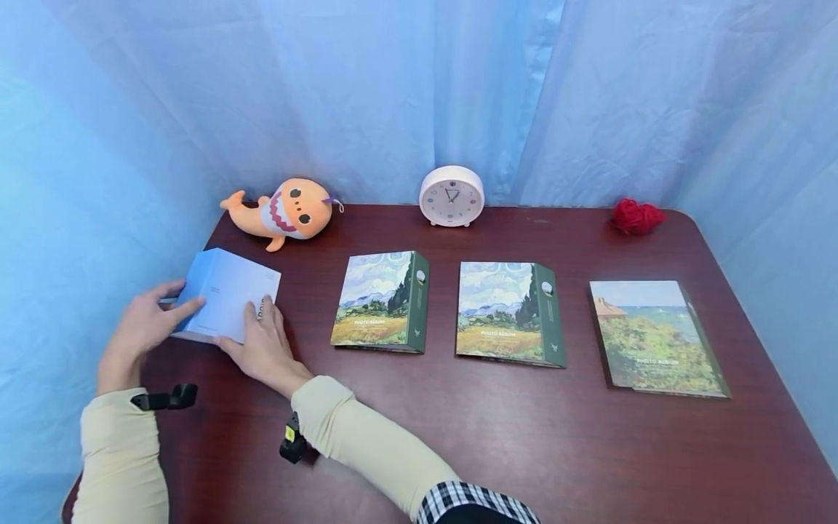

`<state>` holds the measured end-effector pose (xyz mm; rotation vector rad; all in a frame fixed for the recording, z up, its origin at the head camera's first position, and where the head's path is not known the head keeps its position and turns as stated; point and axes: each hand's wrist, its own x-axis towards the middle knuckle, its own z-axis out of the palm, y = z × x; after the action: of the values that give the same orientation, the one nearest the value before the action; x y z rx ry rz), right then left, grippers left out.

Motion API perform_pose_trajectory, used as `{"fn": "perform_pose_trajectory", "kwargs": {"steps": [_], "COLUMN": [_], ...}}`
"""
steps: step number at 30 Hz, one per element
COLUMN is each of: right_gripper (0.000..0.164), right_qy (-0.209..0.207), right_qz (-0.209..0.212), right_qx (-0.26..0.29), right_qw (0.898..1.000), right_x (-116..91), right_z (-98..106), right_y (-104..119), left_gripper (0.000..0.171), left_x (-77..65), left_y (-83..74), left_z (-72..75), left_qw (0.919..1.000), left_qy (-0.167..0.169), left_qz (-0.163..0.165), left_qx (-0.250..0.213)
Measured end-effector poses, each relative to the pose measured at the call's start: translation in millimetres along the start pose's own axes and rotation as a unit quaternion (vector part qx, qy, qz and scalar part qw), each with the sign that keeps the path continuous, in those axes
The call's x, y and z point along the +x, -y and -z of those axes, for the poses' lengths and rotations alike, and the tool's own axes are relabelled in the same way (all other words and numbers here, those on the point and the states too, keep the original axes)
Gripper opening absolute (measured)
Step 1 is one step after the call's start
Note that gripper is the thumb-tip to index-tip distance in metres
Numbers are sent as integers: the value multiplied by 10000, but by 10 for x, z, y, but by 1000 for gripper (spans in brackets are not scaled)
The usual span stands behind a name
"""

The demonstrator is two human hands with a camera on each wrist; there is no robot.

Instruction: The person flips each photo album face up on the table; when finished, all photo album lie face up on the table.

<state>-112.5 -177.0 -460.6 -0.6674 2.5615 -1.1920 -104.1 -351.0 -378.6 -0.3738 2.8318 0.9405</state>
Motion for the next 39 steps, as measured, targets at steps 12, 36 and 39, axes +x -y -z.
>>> {"fn": "perform_pose_trajectory", "kwargs": {"steps": [12, 36, 39], "right_gripper": [76, 60, 58], "right_qy": [-63, -165, -69], "right_qz": [142, 908, 1032], "right_qx": [-555, -2065, -1851], "right_qw": [9983, 9741, 9773], "right_x": [8, 50, 42], "right_z": [-14, -23, 34], "right_y": [-50, -76, -91], "left_gripper": [70, 64, 64], "left_x": [57, 103, 98], "left_y": [186, 407, 409], "left_z": [-21, -246, -246], "left_qw": [9988, 9980, 9981], "left_qy": [318, 321, 311], "left_qz": [376, 549, 525], "left_qx": [-18, -31, 115]}}
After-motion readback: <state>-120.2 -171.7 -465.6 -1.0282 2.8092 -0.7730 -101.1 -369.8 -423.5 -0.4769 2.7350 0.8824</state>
